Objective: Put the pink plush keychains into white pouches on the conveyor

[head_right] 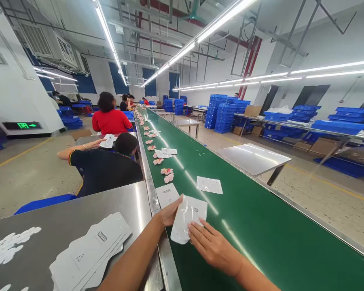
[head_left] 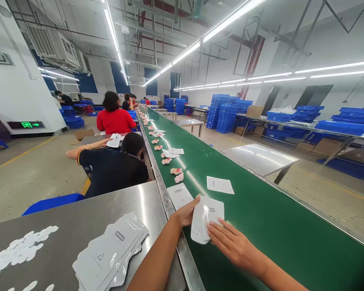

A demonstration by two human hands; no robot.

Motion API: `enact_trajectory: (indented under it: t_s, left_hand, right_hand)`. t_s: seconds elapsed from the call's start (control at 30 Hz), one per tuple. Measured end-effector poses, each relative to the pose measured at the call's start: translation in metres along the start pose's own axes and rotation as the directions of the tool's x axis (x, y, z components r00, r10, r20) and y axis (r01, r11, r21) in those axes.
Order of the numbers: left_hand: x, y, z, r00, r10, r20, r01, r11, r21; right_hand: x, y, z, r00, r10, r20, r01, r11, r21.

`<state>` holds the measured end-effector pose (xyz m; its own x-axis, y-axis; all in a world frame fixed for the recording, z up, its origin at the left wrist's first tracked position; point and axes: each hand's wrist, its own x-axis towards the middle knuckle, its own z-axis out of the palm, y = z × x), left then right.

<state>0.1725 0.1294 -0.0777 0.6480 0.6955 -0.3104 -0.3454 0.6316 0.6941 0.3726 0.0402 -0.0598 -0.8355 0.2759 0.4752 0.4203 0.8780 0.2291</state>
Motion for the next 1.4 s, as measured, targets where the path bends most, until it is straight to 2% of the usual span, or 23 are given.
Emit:
enact_trajectory:
  t_s: [0.07,0.1,0.13,0.17,0.2,0.23,0.27,0.3,0.37,0.43,0.47,0.53,0.6,0.7,0.83,0.9,1.0,1.07,1.1,1.17,1.27,1.33,1.4]
  left_hand:
    - [-0.008,0.001,-0.004,0.994,0.043,-0.097,-0.039,0.998,0.05]
    - [-0.013,0.001,-0.006,0.987,0.077,-0.139,-0.069,0.996,0.059]
    - [-0.018,0.001,-0.008,0.977,0.114,-0.179,-0.105,0.993,0.059]
    - [-0.024,0.001,-0.01,0.962,0.153,-0.226,-0.144,0.988,0.056]
    - [-0.031,0.0,-0.012,0.943,0.191,-0.274,-0.184,0.982,0.051]
    - [-0.038,-0.002,-0.014,0.919,0.231,-0.32,-0.229,0.972,0.045]
    - [-0.044,-0.004,-0.015,0.89,0.27,-0.367,-0.275,0.961,0.041]
    - [-0.049,-0.006,-0.016,0.86,0.308,-0.408,-0.32,0.947,0.04]
    - [-0.058,-0.009,-0.015,0.794,0.374,-0.479,-0.395,0.917,0.062]
    - [-0.061,-0.012,-0.013,0.743,0.418,-0.522,-0.423,0.899,0.117]
    - [-0.062,-0.013,-0.011,0.735,0.43,-0.525,-0.417,0.896,0.151]
    - [-0.062,-0.013,-0.008,0.74,0.453,-0.497,-0.395,0.891,0.225]
    - [-0.062,-0.014,-0.005,0.771,0.468,-0.432,-0.369,0.881,0.295]
    - [-0.06,-0.016,0.004,0.804,0.486,-0.343,-0.338,0.848,0.408]
    - [-0.057,-0.024,0.026,0.832,0.487,-0.268,-0.318,0.813,0.488]
    - [-0.055,-0.029,0.038,0.857,0.463,-0.227,-0.318,0.821,0.475]
    - [-0.053,-0.038,0.054,0.9,0.413,-0.139,-0.319,0.841,0.437]
    - [-0.052,-0.046,0.059,0.918,0.388,-0.085,-0.319,0.848,0.422]
    - [-0.052,-0.049,0.06,0.921,0.384,-0.069,-0.321,0.846,0.427]
    - [-0.052,-0.056,0.061,0.921,0.385,-0.062,-0.316,0.83,0.459]
    - [-0.056,-0.062,0.062,0.925,0.375,-0.063,-0.29,0.803,0.521]
    - [-0.059,-0.061,0.065,0.932,0.359,-0.05,-0.274,0.786,0.554]
    - [-0.063,-0.058,0.069,0.94,0.339,-0.033,-0.254,0.762,0.595]
  right_hand:
    - [0.012,0.008,0.005,0.999,-0.03,-0.025,0.033,0.993,0.114]
    - [0.021,0.017,0.008,0.998,0.029,-0.047,-0.019,0.979,0.201]
    - [0.033,0.028,0.012,0.985,0.159,-0.063,-0.133,0.945,0.298]
    - [0.047,0.042,0.017,0.933,0.358,-0.038,-0.313,0.86,0.402]
    - [0.063,0.058,0.024,0.824,0.567,0.028,-0.507,0.713,0.486]
    - [0.081,0.075,0.032,0.638,0.759,0.132,-0.694,0.492,0.525]
    - [0.1,0.091,0.043,0.446,0.835,0.321,-0.828,0.249,0.503]
    - [0.119,0.106,0.055,0.382,0.832,0.403,-0.866,0.17,0.471]
    - [0.152,0.129,0.082,0.291,0.804,0.519,-0.911,0.068,0.406]
    - [0.175,0.14,0.106,0.252,0.761,0.597,-0.933,0.026,0.36]
    - [0.181,0.142,0.115,0.237,0.737,0.633,-0.938,0.005,0.346]
    - [0.185,0.142,0.121,0.242,0.693,0.679,-0.934,-0.024,0.358]
    - [0.178,0.137,0.11,0.287,0.676,0.678,-0.906,-0.039,0.422]
    - [0.151,0.119,0.066,0.387,0.7,0.6,-0.82,-0.036,0.571]
    - [0.106,0.075,-0.006,0.577,0.689,0.439,-0.558,-0.06,0.827]
    - [0.086,0.052,-0.032,0.62,0.671,0.406,-0.503,-0.058,0.862]
    - [0.061,0.028,-0.054,0.607,0.686,0.401,-0.621,0.095,0.778]
    - [0.048,0.018,-0.06,0.586,0.71,0.39,-0.701,0.203,0.684]
    - [0.043,0.015,-0.062,0.571,0.723,0.389,-0.727,0.226,0.648]
    - [0.035,0.009,-0.064,0.533,0.752,0.388,-0.752,0.21,0.625]
    - [0.025,0.003,-0.068,0.48,0.797,0.366,-0.718,0.118,0.686]
    - [0.02,-0.001,-0.07,0.468,0.796,0.384,-0.689,0.056,0.723]
    - [0.015,-0.004,-0.071,0.477,0.776,0.413,-0.702,0.054,0.711]
